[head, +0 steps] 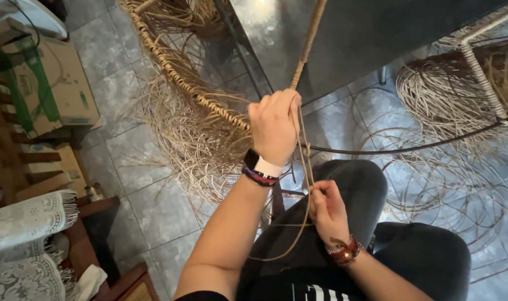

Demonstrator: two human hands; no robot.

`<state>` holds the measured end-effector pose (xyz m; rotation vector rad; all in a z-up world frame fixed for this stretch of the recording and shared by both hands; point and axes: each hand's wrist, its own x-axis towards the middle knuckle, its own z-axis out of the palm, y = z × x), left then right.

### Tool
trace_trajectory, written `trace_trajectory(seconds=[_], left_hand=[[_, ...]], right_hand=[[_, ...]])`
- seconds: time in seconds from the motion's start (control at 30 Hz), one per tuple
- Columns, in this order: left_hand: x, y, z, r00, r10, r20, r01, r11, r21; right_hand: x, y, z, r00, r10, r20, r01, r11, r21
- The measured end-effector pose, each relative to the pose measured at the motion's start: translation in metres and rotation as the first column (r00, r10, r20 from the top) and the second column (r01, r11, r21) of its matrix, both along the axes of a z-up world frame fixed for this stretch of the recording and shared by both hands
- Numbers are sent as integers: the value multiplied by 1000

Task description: Weaving straw fibers around a metal frame to create a piece of furniture or decor

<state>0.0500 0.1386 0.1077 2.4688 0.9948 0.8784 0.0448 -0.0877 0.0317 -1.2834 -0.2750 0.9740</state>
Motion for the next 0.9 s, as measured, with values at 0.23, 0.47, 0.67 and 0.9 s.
trace_trajectory(seconds=[0.23,0.47,0.67,0.9], left_hand=[[11,16,-7,999,30,-30,-29,999,30],[-44,-18,23,958,-181,224,193,980,-36],[-122,-110,-22,901,-153,406,410,604,-683],[-120,-103,-98,887,-292,358,460,637,-619]], right_hand=[[-3,-4,7,984,91,156,-71,989,-131],[4,-6,15,929,303,212,-234,925,-300],[11,-9,-7,426,795,431,-532,606,-592],[71,33,104,-197,510,837,224,855,-468]])
